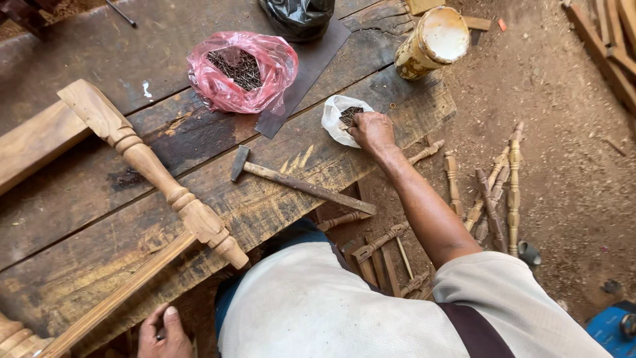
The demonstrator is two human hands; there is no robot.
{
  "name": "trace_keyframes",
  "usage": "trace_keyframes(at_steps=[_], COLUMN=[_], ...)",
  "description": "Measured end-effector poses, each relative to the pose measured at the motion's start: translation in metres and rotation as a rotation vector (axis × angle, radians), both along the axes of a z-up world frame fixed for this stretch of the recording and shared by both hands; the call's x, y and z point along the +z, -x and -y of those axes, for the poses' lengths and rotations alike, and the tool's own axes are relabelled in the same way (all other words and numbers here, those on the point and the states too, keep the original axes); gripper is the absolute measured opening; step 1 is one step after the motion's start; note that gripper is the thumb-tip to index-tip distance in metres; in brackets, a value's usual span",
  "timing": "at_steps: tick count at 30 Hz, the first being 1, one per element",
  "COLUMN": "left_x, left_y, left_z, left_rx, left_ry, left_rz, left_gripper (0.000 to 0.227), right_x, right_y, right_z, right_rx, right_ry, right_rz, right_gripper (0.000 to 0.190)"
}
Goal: The person assembles a wooden frame by hammering nails into turned wooden legs and cross-members on a low wooden workbench.
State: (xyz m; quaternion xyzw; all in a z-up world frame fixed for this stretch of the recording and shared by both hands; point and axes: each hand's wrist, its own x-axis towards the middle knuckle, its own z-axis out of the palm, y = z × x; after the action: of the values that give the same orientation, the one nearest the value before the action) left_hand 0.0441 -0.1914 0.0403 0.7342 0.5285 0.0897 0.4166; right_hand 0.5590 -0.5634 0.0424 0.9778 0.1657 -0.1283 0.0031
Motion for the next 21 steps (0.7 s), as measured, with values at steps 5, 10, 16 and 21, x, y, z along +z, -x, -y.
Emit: trace_keyframes(at_steps=[5,10,16,21], left_x=[0.028,0.033,0.015,0.025], left_y=[-0.029,-0.038,-0.035,-0.06], left_z=[0.008,0.01,0.014,0.012], left_rx=[-0.038,-0.093,-0.063,-0.184], left_ry=[-0.092,-0.101,0.007,0.145], left_rz=[0.078,0.197,0.002,0.231], left_gripper=[0.021,0.018,0.022,0.024], right_x=[0.007,0.013,-0.003,0.02], right_y=[0.008,0.014,0.016,0.034], right_z=[0.004,0.004,0.008,-0.01], right_rx=[0.016,-0.051,-0.185,0.103], right_ry=[-0.182,-0.365,-0.489,-0.566], right_rz=[0.112,0.21,0.151,0.728], right_gripper=[0.015,0.02,0.019,0.014])
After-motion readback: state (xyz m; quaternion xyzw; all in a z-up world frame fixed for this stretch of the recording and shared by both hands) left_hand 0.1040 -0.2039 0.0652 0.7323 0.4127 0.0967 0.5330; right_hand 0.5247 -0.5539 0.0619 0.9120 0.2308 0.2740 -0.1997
